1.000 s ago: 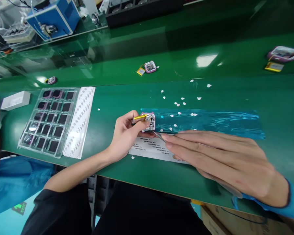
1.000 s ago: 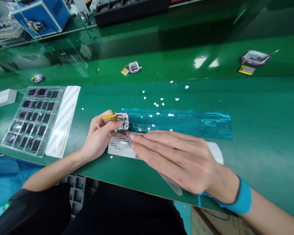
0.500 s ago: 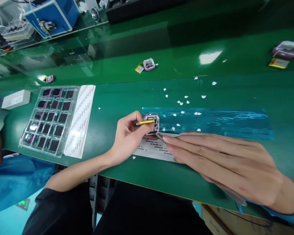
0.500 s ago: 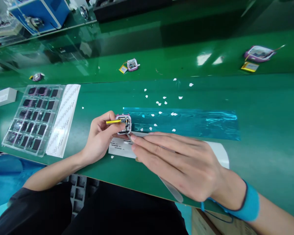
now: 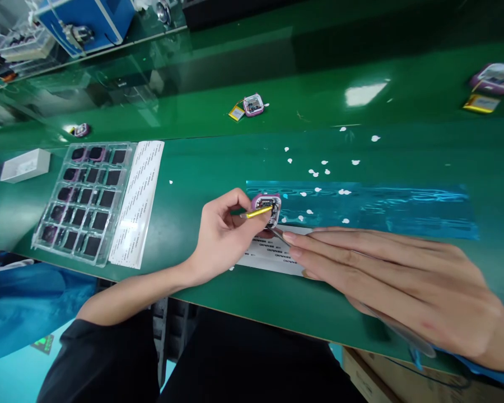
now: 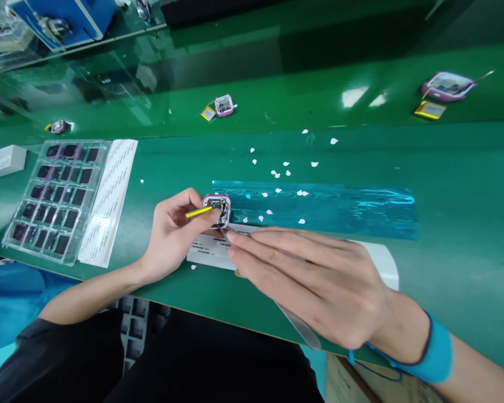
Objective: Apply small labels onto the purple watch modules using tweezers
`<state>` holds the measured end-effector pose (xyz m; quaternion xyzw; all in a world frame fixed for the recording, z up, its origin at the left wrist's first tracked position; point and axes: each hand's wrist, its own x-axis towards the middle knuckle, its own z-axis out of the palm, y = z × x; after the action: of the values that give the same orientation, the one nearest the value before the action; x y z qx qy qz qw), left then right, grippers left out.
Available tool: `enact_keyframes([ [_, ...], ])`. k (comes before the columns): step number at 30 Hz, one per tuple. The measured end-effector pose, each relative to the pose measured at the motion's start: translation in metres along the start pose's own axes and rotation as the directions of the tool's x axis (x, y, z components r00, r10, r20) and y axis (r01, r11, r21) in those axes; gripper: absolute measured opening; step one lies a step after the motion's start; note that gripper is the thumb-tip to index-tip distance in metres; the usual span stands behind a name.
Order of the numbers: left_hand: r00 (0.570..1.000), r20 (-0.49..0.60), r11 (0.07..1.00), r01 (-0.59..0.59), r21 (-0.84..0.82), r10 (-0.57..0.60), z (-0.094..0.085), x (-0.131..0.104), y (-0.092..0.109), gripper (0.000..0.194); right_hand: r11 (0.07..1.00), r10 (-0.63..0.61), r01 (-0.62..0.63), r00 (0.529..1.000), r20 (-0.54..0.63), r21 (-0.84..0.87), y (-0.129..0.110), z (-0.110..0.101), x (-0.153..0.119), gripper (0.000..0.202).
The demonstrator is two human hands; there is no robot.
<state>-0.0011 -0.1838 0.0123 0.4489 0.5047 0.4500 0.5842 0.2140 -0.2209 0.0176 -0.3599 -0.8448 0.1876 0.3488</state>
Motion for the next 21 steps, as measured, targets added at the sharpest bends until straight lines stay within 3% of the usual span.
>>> enact_keyframes([
  [3, 1.000, 0.008, 0.998, -0.021, 0.053, 0.021, 0.001, -0.001, -0.002, 0.028, 0.981, -0.170, 0.174, 0.984, 0.058, -0.080, 0.011, -0.004, 0.004, 0.060],
  [6, 1.000, 0.018, 0.998, -0.025, 0.065, 0.024, 0.001, 0.001, -0.004, 0.034, 0.967, -0.230, 0.242, 0.965, 0.129, -0.081, 0.022, -0.011, 0.008, 0.076],
  [12, 0.999, 0.041, 0.999, -0.012, 0.035, 0.010, -0.003, 0.002, -0.003, 0.032, 0.969, -0.237, 0.243, 0.965, 0.109, -0.046, 0.022, -0.018, 0.009, 0.075],
  [17, 0.999, 0.046, 0.999, 0.004, 0.037, -0.006, -0.003, 0.001, -0.001, 0.037, 0.986, -0.164, 0.164, 0.982, 0.092, 0.008, 0.020, -0.015, 0.009, 0.074],
  [21, 1.000, 0.016, 0.999, -0.014, 0.031, 0.013, -0.005, 0.006, -0.003, 0.031, 0.974, -0.211, 0.218, 0.972, 0.106, -0.056, 0.023, -0.016, 0.011, 0.077],
])
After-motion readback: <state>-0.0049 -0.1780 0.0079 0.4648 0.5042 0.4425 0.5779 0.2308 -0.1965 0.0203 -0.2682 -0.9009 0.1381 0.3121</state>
